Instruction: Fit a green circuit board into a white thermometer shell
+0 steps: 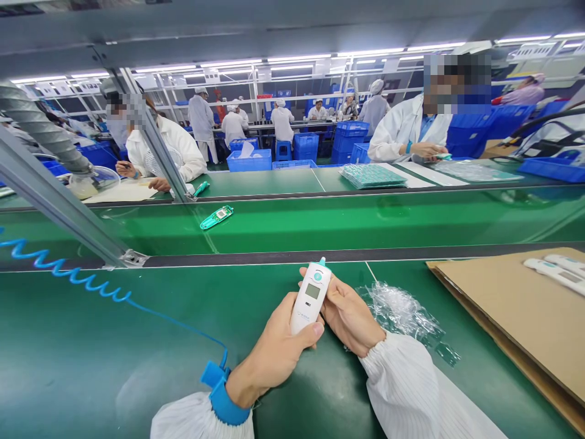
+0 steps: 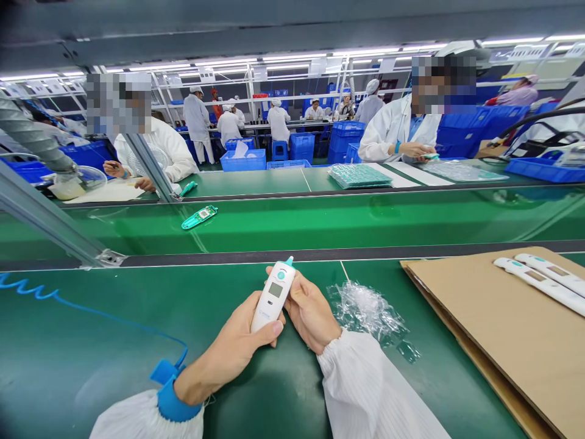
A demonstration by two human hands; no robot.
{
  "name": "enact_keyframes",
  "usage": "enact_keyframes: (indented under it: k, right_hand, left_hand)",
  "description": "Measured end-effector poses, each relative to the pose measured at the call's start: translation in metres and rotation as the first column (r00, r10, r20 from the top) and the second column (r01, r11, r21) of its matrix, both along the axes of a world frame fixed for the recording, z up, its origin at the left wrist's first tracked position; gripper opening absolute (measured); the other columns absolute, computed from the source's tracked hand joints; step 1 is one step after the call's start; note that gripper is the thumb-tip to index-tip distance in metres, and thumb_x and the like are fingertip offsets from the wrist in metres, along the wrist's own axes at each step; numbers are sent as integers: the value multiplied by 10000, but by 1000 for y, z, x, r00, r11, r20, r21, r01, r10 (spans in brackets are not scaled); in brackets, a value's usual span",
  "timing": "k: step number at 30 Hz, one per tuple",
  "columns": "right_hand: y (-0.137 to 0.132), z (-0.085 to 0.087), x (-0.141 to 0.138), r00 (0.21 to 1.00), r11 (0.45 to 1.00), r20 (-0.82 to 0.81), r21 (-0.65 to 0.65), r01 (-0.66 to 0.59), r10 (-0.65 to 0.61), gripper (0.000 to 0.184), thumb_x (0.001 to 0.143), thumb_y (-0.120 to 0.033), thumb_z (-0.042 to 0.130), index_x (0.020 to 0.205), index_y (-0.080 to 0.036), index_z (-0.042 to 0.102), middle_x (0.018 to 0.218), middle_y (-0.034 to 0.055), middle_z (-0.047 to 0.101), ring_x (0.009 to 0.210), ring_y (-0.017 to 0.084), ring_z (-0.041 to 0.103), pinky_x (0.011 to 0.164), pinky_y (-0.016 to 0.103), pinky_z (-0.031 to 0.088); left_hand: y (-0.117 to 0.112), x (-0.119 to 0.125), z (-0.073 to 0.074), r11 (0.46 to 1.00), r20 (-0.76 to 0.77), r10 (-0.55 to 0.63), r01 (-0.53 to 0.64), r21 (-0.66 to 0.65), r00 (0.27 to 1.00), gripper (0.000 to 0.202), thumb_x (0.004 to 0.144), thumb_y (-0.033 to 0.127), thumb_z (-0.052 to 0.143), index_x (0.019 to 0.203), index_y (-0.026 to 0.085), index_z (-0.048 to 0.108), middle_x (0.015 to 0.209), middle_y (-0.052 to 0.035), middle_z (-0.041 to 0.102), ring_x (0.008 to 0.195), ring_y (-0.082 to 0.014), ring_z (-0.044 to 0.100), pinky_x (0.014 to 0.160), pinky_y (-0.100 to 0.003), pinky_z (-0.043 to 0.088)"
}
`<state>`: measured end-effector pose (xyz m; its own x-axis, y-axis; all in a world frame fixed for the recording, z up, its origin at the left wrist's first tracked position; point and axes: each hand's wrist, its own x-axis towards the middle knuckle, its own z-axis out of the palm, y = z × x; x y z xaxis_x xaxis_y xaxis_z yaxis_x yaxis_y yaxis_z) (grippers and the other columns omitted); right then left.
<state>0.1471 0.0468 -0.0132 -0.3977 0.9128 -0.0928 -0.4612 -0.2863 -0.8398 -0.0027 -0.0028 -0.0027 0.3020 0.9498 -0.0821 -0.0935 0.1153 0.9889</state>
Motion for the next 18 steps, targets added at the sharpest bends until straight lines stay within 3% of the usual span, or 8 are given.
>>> enact_keyframes:
  k: [4, 7, 11, 14, 18]
  right_hand:
    - [-8, 2, -8, 993, 992, 40, 49, -114, 112, 502, 892, -560, 627, 1305, -277, 611, 1349, 93, 598, 1178, 254, 583, 1050, 432, 439]
    - [-16, 3, -12, 971, 973, 83, 31, -229, 226, 604, 835, -495, 729, 1372, -294, 540, 1339, 95, 596, 1142, 253, 604, 1006, 426, 473]
    - [-10, 7, -7, 935, 971, 270, -7, -237, 230, 524, 833, -472, 722, 1285, -231, 607, 1064, 81, 679, 919, 208, 635, 777, 315, 532]
    - [19, 14, -2, 866, 973, 469, 59, -225, 172, 450, 851, -457, 690, 1202, -177, 648, 799, 30, 643, 707, 141, 570, 638, 245, 484]
    - [93, 21, -5, 694, 974, 715, 205, -100, -79, 433, 875, -353, 592, 1253, -143, 613, 825, 68, 686, 696, 156, 605, 681, 281, 516]
  left_hand:
    - [0, 0, -7, 973, -180, 205, -180, 148, 962, 338, 945, 345, 530, 1262, 233, 493, 1171, -63, 581, 1027, -188, 534, 914, -328, 434]
    - [-1, 1, -9, 931, -322, 316, -227, 286, 892, 392, 964, 307, 454, 1355, 273, 454, 1309, -84, 502, 1195, -224, 470, 1059, -381, 363]
    - [-2, -1, -8, 900, -418, 407, -278, 336, 812, 492, 882, 261, 563, 1360, 287, 444, 1402, -81, 396, 1282, -245, 386, 1114, -403, 315]
    - [1, -6, -8, 871, -404, 477, -356, 339, 781, 495, 856, 261, 595, 1330, 265, 451, 1397, -81, 386, 1289, -237, 369, 1127, -406, 305]
    - [7, -15, -11, 817, -386, 566, -433, 382, 728, 349, 890, 236, 517, 1239, 256, 503, 1337, -82, 436, 1241, -233, 402, 1104, -432, 324]
